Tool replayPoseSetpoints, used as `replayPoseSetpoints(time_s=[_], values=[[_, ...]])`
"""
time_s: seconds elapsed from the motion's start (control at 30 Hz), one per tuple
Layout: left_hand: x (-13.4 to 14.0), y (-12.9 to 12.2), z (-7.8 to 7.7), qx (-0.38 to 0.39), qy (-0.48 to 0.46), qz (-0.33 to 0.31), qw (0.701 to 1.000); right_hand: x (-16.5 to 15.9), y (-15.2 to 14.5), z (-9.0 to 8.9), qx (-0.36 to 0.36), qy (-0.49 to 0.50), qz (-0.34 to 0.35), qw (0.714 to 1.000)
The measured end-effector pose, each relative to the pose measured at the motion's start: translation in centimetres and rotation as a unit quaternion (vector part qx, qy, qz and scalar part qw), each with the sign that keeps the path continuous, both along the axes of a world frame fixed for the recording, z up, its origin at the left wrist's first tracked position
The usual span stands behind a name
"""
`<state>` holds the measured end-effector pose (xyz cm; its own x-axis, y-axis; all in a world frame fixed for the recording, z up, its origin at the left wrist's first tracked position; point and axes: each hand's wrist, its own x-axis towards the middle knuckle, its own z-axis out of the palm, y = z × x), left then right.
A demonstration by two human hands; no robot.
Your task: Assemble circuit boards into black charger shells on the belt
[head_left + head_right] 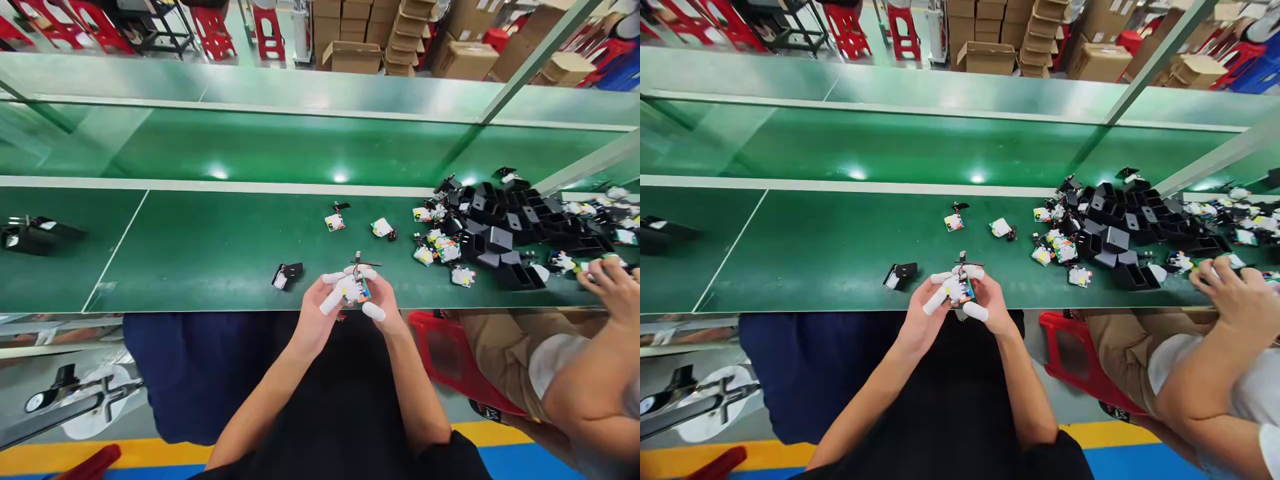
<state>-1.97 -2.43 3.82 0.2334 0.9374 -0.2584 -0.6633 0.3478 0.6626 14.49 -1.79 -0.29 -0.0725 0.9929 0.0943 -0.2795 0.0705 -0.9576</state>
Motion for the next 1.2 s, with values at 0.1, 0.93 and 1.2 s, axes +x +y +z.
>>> replayPoseSetpoints(time_s=[0.1, 0.93, 1.2], values=[[-0.1, -0.1, -0.2, -0.012, -0.003, -0.016, 1.000, 0.7, 0.0, -0.6, 0.003, 0.013, 0.008, 1.000], [0.1, 1.2, -1.0, 0.058, 0.097, -0.107, 0.988, 3.7, 0.0, -0.3, -0.011, -0.040, 0.088, 0.995], [2.5, 4.9, -1.5, 0.094, 0.317, -0.066, 0.941, 6.2, -0.5, -2.7, -0.010, -0.006, -0.201, 0.980]])
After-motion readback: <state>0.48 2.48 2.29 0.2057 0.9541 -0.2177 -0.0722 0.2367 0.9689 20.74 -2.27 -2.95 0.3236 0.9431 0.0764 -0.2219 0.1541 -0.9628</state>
